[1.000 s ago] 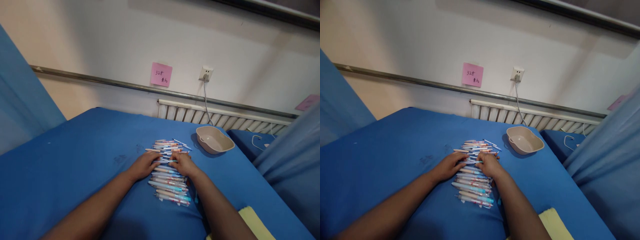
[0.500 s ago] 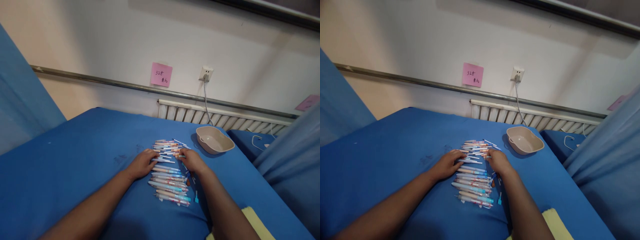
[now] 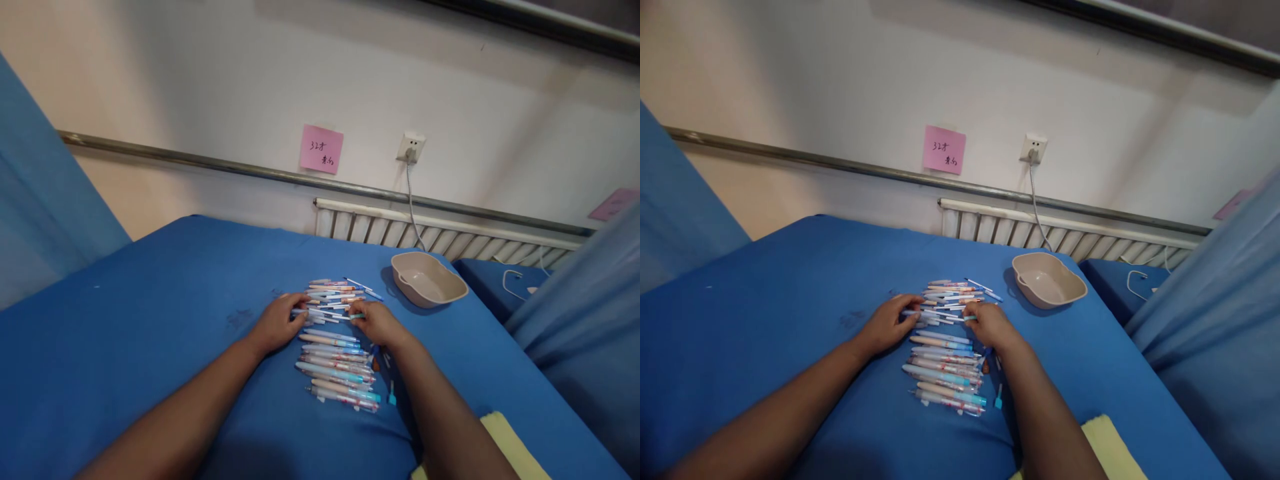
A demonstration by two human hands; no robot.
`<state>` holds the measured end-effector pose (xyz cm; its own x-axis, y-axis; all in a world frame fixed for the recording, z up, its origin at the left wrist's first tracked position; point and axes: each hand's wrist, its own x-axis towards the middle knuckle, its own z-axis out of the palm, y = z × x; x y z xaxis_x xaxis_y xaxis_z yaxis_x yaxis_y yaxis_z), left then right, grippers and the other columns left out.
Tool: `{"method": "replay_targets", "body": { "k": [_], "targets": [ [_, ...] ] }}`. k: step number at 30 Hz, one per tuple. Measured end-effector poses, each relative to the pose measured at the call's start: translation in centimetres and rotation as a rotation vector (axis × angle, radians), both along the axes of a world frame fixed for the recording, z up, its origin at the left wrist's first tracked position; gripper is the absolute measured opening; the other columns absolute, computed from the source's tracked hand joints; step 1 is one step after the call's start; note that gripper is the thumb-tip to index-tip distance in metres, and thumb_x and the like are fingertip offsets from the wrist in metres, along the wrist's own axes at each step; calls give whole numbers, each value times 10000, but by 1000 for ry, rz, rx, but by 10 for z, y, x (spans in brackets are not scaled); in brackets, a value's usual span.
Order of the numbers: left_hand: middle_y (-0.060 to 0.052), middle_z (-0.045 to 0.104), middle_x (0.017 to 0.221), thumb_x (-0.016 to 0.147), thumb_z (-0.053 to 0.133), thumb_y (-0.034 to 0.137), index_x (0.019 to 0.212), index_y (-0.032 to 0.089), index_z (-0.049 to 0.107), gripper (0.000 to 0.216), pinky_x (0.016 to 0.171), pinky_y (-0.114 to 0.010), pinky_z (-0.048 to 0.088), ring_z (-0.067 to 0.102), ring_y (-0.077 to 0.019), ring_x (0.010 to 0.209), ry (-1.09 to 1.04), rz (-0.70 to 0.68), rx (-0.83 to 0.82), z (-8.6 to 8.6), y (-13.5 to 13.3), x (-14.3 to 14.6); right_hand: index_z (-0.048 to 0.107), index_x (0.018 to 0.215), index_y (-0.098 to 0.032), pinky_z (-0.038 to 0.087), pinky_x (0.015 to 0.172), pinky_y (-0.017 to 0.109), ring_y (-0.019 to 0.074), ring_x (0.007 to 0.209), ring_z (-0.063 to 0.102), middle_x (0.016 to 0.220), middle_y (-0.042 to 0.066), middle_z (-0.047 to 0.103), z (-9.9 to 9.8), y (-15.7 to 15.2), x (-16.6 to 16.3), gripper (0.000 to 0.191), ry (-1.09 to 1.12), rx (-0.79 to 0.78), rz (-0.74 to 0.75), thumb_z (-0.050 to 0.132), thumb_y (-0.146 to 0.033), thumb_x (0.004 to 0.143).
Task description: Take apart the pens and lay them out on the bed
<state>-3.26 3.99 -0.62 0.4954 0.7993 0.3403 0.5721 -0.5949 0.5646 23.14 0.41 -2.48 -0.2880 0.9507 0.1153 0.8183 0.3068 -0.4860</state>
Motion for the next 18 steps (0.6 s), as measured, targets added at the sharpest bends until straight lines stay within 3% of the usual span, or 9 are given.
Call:
{"method": "replay_targets", "body": {
  "k": [4, 12, 18],
  "targets": [
    [-65, 655, 939, 766, 510, 222, 1042, 154, 609, 301, 815, -327, 464, 609, -207, 867, -20, 46, 10, 3, 0, 0, 641, 875, -226, 390, 743, 239, 167, 865, 602, 935, 15, 686, -2, 1, 1, 147, -11, -5, 20, 590, -167, 750],
    [-59, 636, 1023, 717, 523, 137, 1022, 191, 616, 323, 889, -329, 431, 562, -213, 972, 94, -168, 36, 1, -8, 7, 629, 897, -203, 391, 788, 265, 179, 894, 568, 943, 38, 647, 8, -6, -10, 197, -22, 67, 26, 664, -205, 703],
    [-58, 639, 1000, 731, 509, 131, 1000, 190, 615, 295, 868, -334, 440, 562, -211, 946, 83, -164, 40, 1, -6, 8, 650, 853, -214, 387, 646, 231, 148, 719, 578, 812, 11, 662, 17, -13, -27, 145, 9, -59, 159, 627, -169, 717]
  ]
}}
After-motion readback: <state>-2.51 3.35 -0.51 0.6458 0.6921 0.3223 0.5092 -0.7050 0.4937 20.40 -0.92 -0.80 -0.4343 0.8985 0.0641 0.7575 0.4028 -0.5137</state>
